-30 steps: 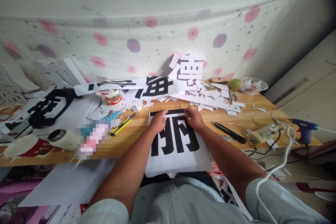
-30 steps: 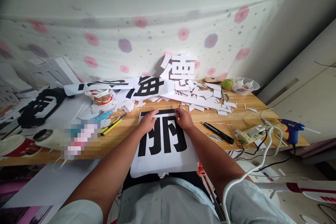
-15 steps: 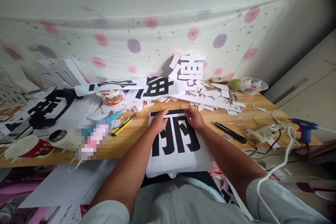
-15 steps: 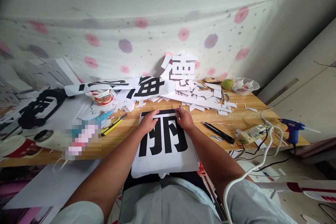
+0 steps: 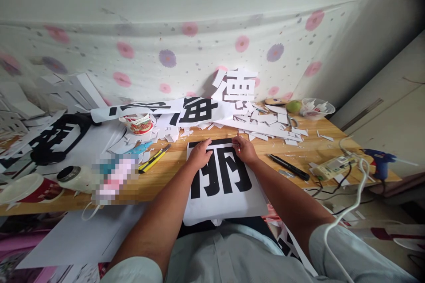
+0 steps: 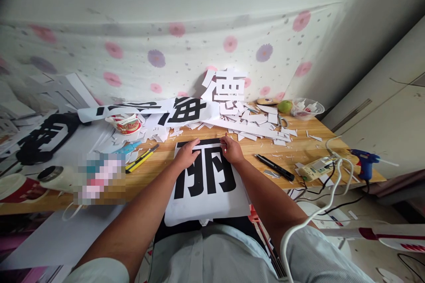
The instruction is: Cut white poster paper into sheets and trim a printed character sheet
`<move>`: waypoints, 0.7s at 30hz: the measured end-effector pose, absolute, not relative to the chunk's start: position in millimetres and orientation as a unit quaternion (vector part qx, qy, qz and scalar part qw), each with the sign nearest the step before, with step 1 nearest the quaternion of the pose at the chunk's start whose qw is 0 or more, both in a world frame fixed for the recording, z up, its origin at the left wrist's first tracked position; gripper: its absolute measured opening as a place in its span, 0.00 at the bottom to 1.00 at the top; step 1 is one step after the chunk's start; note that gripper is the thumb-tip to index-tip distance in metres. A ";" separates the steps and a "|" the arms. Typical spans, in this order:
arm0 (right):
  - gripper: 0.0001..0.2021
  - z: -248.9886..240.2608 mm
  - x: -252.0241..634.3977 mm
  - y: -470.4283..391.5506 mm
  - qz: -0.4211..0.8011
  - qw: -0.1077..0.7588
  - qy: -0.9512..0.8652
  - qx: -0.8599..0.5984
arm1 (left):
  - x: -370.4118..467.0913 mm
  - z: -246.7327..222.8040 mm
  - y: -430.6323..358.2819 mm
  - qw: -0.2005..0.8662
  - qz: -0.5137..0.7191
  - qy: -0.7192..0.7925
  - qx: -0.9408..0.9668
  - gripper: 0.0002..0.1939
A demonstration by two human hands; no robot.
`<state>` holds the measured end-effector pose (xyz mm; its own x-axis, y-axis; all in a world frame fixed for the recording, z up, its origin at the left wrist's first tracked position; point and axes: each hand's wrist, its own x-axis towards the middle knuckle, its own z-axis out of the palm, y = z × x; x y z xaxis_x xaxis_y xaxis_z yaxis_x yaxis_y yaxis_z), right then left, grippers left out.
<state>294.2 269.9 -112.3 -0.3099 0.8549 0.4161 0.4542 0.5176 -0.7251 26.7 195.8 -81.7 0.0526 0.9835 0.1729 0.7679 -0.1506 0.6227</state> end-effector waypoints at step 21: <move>0.13 -112.4 294.6 269.9 0.265 0.410 -0.765 -0.421 | 27.2 -79.3 194.6 0.188 0.288 0.625 0.701 0.35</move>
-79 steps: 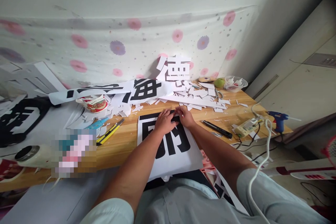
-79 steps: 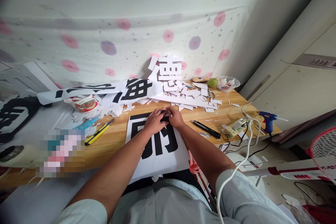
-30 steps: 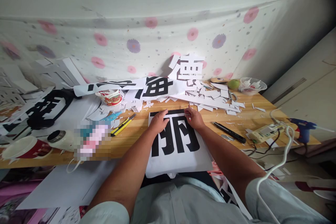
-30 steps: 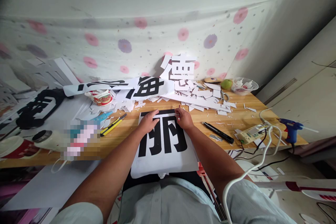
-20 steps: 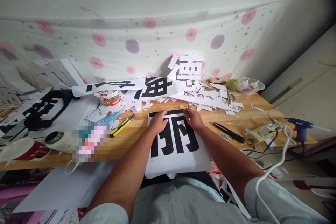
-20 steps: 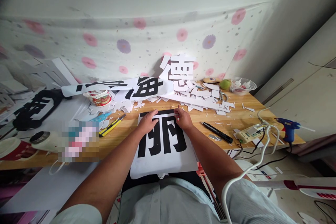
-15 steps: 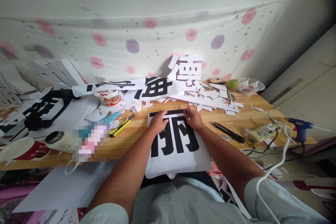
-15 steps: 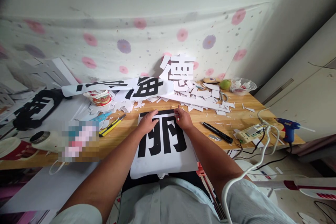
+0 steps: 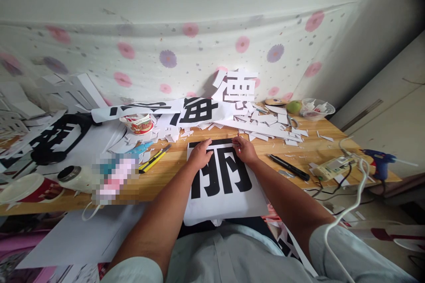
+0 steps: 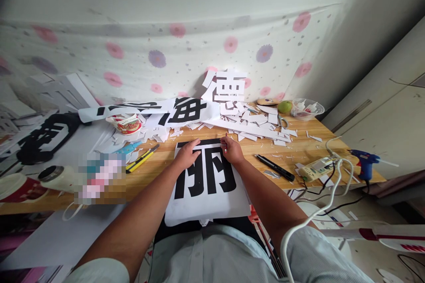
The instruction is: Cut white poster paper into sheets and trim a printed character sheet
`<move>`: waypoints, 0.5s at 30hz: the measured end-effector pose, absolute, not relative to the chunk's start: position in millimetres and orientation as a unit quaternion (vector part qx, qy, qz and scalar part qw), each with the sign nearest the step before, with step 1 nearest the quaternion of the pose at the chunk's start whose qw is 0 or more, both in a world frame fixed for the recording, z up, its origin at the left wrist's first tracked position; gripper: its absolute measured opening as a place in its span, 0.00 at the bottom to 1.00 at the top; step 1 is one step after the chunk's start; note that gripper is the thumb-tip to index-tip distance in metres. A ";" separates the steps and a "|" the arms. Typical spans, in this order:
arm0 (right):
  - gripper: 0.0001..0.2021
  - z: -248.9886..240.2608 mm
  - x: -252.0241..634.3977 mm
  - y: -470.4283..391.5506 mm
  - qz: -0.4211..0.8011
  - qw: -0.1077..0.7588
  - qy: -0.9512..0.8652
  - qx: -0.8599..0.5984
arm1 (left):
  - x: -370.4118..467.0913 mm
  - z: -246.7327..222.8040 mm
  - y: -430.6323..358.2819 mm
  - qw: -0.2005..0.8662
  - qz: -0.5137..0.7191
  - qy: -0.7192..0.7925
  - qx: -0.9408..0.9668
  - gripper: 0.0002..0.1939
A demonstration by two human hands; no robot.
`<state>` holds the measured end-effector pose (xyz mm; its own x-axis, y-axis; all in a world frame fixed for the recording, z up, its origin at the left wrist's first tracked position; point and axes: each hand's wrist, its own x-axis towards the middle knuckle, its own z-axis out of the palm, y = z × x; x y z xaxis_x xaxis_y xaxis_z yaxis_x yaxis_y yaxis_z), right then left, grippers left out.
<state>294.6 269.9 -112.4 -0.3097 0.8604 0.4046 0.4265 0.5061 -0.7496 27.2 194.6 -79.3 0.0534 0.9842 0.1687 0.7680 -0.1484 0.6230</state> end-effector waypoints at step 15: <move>0.13 -115.9 294.6 271.5 0.259 0.414 -0.767 -0.415 | 26.1 -83.0 196.1 0.172 0.289 0.620 0.709 0.35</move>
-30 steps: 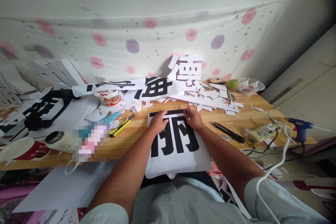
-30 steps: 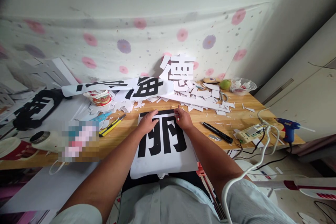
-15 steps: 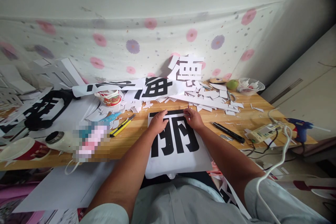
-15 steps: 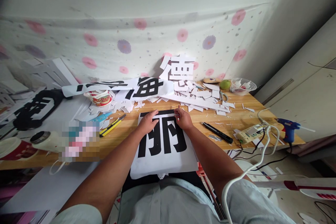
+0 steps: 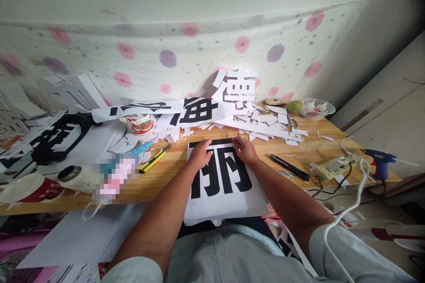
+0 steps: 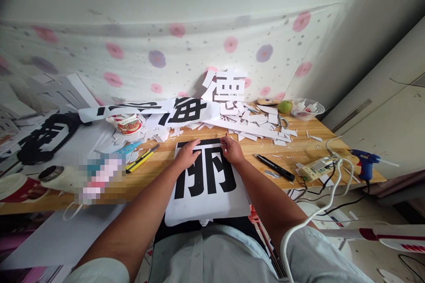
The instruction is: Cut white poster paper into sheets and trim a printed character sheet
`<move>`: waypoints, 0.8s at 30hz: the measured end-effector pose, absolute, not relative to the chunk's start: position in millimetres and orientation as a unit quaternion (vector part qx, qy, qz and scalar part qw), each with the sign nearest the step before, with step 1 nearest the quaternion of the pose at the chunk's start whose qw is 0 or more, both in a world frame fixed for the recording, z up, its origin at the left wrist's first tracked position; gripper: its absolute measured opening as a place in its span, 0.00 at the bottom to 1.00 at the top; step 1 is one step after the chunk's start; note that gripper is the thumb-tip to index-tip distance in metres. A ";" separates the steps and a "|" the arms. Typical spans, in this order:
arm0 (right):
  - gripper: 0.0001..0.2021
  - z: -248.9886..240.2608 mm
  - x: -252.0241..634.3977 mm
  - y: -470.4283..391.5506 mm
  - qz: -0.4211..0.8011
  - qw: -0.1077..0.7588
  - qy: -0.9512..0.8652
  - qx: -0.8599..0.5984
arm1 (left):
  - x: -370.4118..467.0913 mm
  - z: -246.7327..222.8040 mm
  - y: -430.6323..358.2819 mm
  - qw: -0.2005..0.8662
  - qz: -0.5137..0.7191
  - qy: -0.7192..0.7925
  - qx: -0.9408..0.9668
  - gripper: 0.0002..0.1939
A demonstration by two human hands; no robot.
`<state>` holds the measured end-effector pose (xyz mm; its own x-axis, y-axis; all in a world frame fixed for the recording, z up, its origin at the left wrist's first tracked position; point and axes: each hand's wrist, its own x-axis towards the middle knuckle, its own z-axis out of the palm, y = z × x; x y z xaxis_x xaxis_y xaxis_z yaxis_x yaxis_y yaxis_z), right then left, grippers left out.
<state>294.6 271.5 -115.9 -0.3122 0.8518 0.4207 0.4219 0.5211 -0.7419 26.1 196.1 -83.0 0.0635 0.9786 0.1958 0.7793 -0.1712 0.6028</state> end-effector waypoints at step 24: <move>0.14 -118.9 296.2 273.8 0.238 0.416 -0.774 -0.414 | 20.9 -103.9 206.5 0.105 0.283 0.579 0.757 0.15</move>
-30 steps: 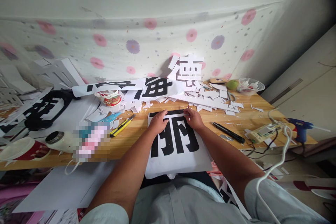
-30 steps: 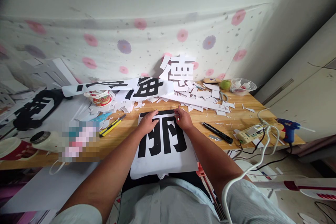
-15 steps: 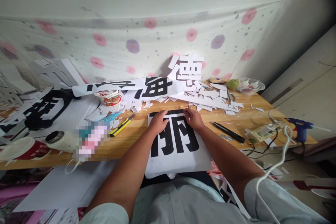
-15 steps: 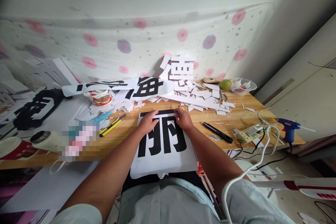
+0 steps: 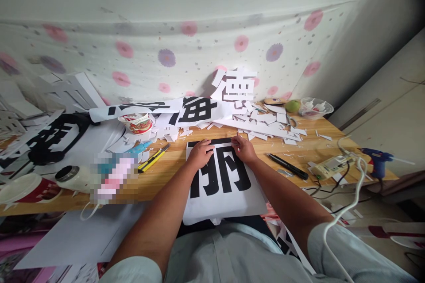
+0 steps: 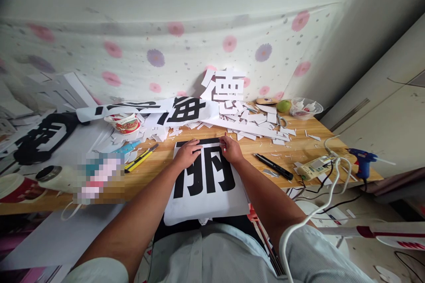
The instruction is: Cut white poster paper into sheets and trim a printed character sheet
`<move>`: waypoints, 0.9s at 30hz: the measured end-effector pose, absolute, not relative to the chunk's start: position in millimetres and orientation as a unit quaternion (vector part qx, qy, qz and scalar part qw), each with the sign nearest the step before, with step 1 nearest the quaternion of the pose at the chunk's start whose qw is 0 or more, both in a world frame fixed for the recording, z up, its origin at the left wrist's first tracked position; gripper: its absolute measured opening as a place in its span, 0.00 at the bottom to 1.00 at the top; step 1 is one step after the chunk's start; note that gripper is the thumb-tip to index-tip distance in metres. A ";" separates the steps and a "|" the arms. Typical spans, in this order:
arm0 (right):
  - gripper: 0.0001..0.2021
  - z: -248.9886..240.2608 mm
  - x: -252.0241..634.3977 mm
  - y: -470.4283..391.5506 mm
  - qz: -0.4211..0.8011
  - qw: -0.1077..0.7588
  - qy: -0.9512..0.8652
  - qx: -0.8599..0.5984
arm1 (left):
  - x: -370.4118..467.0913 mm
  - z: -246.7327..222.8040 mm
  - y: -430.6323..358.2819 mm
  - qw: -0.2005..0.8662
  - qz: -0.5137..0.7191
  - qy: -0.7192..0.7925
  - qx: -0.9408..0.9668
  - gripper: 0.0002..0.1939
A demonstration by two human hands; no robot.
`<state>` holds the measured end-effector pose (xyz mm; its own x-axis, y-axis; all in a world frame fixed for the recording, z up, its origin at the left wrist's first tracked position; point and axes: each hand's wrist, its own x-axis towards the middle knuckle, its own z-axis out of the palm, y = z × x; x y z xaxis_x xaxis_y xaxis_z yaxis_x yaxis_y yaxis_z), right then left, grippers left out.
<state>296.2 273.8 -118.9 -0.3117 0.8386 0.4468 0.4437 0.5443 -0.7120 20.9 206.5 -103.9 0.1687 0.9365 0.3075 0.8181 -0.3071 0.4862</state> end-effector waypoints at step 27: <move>0.14 -116.3 296.8 272.5 0.237 0.410 -0.775 -0.419 | 19.4 -107.7 207.6 0.080 0.283 0.568 0.769 0.15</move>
<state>296.8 272.5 -116.3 -0.3136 0.8432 0.4366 0.4546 0.5370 -0.7106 19.4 207.6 -107.7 0.1951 0.9180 0.3453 0.8279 -0.3430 0.4439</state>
